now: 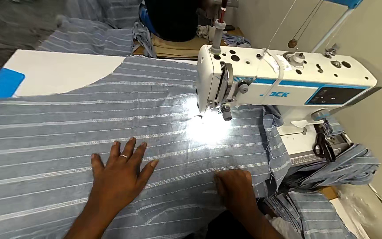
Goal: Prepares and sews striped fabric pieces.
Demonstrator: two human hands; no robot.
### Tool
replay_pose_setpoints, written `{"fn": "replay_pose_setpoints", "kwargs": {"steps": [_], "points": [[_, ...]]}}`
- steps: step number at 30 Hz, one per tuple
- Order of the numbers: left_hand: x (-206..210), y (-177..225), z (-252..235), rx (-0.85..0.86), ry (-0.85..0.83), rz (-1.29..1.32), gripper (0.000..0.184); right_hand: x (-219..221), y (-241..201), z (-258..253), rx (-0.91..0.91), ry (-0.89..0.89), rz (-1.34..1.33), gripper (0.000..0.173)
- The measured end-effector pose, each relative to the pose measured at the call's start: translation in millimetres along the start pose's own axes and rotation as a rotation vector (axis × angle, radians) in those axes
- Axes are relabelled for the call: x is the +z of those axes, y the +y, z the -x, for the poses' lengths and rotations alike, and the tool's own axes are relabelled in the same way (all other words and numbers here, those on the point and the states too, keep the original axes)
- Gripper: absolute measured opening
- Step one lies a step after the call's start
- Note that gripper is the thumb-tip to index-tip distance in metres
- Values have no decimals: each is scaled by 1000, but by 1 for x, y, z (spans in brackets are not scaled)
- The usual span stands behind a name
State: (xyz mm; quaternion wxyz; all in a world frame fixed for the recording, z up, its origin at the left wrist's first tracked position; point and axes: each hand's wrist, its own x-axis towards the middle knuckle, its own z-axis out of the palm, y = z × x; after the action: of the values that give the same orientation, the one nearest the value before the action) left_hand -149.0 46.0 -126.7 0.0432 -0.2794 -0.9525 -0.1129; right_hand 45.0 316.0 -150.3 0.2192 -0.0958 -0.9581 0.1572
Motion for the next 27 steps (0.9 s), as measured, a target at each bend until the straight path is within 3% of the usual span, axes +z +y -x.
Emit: {"fn": "replay_pose_setpoints", "kwargs": {"steps": [5,14,17,21,24,27], "points": [[-2,-5,-34,-20,-39,-7,87,2,20,-30,-83,3,-17,19],[-5,-15,-94,-51,-75,22,84,2,49,-110,-203,-195,-93,27],[-4,-22,-112,-51,-13,49,88,7,59,-133,-253,-175,-89,26],[-12,-17,-100,70,203,89,63,-13,26,-135,-50,-284,-113,36],[-12,1,-67,79,111,73,62,-28,-6,-118,124,-393,-254,42],[0,9,-34,68,10,90,73,-30,-15,-102,191,-381,-373,33]]}}
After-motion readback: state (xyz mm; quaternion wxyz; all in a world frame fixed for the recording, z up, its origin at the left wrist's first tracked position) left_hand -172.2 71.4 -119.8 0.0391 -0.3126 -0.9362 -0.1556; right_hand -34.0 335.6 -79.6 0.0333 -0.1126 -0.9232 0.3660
